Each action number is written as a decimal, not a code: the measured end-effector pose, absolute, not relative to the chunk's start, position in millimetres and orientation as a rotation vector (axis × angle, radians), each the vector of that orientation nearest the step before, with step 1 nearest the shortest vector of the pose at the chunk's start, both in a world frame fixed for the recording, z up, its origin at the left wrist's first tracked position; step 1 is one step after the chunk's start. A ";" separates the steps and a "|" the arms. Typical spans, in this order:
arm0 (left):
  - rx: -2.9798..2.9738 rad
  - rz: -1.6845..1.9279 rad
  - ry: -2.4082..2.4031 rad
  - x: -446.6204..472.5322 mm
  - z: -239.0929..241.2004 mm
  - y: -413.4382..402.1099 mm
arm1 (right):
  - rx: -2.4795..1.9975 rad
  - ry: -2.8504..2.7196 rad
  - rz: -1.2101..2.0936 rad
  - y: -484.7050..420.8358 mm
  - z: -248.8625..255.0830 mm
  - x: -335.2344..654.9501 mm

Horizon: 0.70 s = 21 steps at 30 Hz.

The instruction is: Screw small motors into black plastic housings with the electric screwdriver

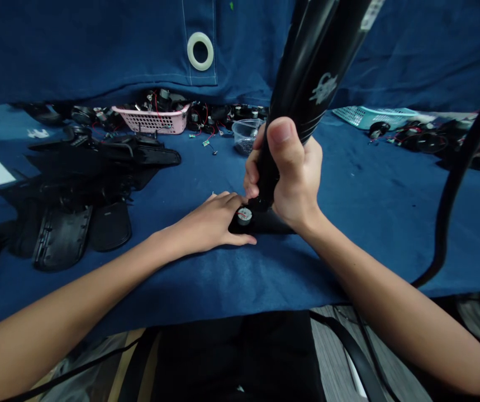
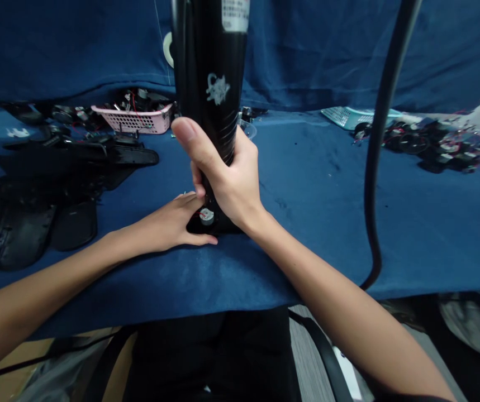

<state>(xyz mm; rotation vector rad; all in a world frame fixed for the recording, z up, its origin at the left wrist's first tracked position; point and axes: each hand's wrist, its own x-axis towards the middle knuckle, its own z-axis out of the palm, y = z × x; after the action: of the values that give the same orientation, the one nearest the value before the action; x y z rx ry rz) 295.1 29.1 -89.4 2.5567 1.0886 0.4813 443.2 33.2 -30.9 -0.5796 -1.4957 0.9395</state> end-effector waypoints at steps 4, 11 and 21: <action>2.524 0.480 1.088 295.4 -88.5 28.8 | -0.584 -1.500 0.900 33.0 -31.7 441.1; 2.481 0.462 1.124 297.4 -87.0 28.1 | -0.668 -1.502 0.865 33.4 -31.4 439.8; 2.464 0.471 1.122 297.0 -86.8 29.4 | -0.612 -1.501 0.875 34.0 -32.1 440.8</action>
<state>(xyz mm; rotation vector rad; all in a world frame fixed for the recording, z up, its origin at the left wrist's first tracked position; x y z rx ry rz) 297.0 29.4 -86.8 2.4641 1.1216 0.4713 440.8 34.0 -32.1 -0.6124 -1.5007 0.8755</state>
